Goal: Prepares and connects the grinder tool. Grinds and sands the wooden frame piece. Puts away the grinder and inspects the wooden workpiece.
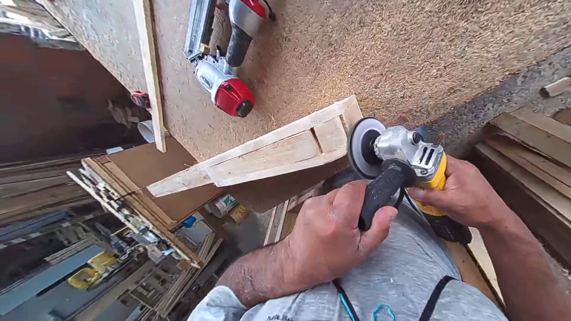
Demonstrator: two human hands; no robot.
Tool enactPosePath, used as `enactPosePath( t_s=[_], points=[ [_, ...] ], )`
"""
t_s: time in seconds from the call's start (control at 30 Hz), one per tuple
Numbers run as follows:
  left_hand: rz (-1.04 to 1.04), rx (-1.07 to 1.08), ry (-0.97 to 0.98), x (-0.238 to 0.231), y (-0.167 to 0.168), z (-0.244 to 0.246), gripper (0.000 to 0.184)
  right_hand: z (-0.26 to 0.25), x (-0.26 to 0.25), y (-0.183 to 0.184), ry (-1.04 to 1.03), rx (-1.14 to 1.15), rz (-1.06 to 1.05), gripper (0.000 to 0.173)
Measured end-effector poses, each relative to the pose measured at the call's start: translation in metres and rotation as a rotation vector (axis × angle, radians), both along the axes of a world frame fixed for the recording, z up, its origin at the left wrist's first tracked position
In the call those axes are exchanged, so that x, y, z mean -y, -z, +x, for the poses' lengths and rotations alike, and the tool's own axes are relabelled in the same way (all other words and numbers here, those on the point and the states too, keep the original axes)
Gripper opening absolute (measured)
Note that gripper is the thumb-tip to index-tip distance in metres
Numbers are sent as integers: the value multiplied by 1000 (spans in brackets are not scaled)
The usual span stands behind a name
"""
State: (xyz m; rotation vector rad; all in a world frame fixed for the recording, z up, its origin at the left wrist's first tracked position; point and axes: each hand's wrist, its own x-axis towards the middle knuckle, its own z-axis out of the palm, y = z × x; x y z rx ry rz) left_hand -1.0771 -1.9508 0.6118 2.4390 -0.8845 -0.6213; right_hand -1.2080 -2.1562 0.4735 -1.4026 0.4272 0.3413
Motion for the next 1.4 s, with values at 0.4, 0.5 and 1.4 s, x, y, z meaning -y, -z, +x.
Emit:
enactPosePath(
  t_s=[0.4, 0.5, 1.4],
  points=[
    [-145, -23, -116, -171, -10, -28, 52, 25, -91, -113, -309, 176, -800, 72],
    [-173, -21, -83, -141, 0, -22, 53, 12, -71, -101, -216, 120, -753, 72],
    [-122, 4, -105, -81, -7, -28, 51, 2, -33, -66, -171, 14, -461, 68]
  ],
)
